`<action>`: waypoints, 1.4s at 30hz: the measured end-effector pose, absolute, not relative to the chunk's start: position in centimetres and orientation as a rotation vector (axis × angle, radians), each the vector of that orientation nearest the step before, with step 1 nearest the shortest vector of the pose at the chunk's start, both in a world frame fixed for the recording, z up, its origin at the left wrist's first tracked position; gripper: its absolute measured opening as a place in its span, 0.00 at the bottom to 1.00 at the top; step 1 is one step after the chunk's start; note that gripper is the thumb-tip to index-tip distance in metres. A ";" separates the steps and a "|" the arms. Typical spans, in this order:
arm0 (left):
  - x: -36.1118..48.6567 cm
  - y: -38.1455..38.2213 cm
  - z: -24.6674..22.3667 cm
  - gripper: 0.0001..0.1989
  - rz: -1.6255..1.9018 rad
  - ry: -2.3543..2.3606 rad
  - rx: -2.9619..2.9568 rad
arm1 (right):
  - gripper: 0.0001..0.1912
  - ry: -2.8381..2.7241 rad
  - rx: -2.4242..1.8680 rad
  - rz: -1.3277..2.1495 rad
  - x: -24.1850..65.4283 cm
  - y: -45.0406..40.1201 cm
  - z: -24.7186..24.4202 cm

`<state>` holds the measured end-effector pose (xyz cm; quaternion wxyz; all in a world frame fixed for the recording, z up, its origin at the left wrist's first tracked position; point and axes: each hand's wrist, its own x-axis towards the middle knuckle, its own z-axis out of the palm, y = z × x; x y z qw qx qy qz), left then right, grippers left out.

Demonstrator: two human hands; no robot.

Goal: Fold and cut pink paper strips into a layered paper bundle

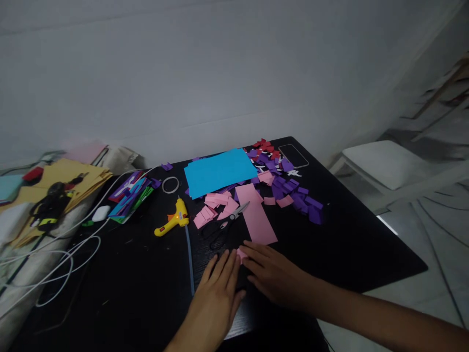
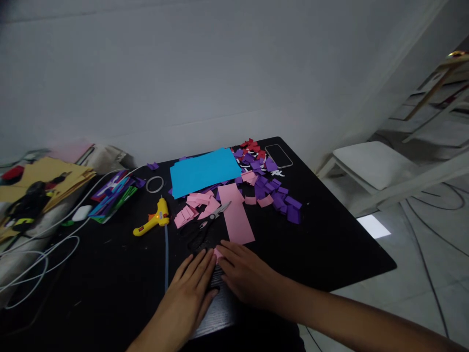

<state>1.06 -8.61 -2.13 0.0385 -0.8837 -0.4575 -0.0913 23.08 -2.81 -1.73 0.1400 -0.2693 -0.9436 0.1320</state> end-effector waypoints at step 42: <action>1.9 -10.1 -3.4 0.34 -0.410 -1.536 -2.602 | 0.40 -2.815 -0.919 0.525 23.8 -4.2 -2.4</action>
